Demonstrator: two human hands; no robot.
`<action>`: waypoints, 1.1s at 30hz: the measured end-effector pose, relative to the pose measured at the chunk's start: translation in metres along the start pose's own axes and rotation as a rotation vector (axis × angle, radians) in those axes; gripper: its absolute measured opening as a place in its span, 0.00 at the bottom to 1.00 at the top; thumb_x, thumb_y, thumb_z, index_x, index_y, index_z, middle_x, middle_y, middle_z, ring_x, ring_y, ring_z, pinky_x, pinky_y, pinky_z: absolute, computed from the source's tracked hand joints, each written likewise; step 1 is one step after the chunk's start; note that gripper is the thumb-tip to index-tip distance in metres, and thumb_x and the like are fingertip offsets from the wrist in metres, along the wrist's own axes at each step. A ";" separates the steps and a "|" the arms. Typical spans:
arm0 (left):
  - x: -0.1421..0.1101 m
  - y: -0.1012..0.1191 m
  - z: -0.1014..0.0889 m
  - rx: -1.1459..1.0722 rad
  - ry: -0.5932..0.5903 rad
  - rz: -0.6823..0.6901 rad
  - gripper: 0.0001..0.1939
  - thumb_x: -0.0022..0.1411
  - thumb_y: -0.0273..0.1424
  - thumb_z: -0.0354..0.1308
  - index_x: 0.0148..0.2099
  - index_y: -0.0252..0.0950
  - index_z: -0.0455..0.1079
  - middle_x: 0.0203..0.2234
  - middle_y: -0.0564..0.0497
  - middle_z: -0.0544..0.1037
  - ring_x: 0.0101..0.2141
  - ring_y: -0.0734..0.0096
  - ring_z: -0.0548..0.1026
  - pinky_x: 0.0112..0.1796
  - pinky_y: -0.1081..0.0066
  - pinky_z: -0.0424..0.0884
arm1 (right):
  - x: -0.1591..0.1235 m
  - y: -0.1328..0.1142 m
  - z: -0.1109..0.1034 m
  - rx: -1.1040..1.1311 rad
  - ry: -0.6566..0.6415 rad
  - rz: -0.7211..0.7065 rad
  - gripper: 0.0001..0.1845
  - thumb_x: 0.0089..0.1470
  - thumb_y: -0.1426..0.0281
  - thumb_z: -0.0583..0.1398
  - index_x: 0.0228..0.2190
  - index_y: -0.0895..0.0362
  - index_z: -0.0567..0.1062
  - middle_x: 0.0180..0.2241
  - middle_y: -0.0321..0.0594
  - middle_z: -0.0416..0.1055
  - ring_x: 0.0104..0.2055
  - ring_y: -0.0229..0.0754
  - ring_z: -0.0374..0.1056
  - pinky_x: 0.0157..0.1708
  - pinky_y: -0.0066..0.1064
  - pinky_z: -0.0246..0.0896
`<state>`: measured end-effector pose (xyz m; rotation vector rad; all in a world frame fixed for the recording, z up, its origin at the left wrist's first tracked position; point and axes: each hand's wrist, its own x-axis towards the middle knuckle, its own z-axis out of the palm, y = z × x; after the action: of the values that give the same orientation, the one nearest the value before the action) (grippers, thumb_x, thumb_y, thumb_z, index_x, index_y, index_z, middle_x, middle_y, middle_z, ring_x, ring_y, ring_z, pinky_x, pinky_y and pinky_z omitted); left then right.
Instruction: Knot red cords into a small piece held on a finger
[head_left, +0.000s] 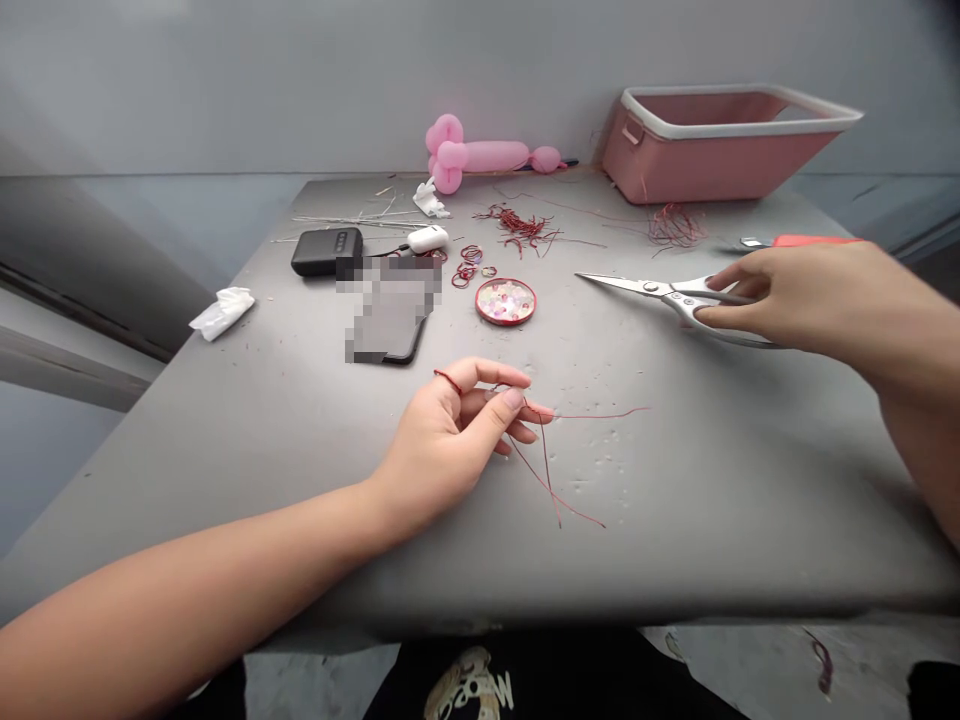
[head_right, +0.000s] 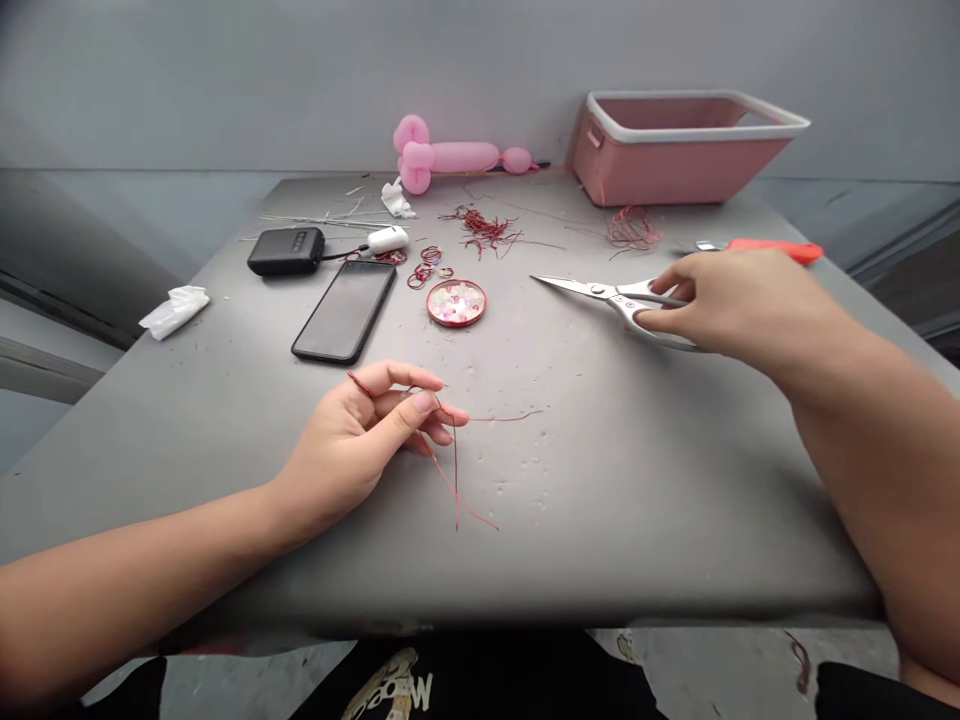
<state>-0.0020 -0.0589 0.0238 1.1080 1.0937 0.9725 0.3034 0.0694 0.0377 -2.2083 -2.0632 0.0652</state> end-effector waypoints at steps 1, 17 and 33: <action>0.000 0.000 0.000 0.019 0.002 0.010 0.07 0.63 0.34 0.59 0.41 0.36 0.69 0.35 0.48 0.83 0.32 0.74 0.78 0.32 0.74 0.73 | 0.002 0.006 -0.001 -0.035 0.021 -0.002 0.13 0.43 0.63 0.69 0.29 0.51 0.72 0.30 0.41 0.73 0.31 0.48 0.64 0.29 0.38 0.52; 0.004 0.003 -0.002 -0.101 0.005 -0.057 0.13 0.51 0.34 0.70 0.31 0.34 0.70 0.27 0.52 0.79 0.33 0.70 0.80 0.32 0.72 0.76 | -0.077 -0.066 0.016 0.950 -0.567 -0.798 0.24 0.46 0.56 0.68 0.44 0.54 0.75 0.42 0.44 0.76 0.45 0.47 0.72 0.45 0.38 0.70; 0.002 -0.010 0.001 0.057 -0.164 0.087 0.11 0.54 0.36 0.67 0.32 0.34 0.71 0.31 0.50 0.78 0.34 0.70 0.77 0.39 0.68 0.74 | -0.095 -0.088 0.027 0.915 -0.419 -0.904 0.13 0.56 0.62 0.61 0.28 0.59 0.75 0.23 0.36 0.70 0.23 0.32 0.60 0.25 0.23 0.57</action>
<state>0.0002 -0.0592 0.0143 1.2678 0.9511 0.9059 0.2068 -0.0179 0.0168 -0.6988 -2.3057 1.1587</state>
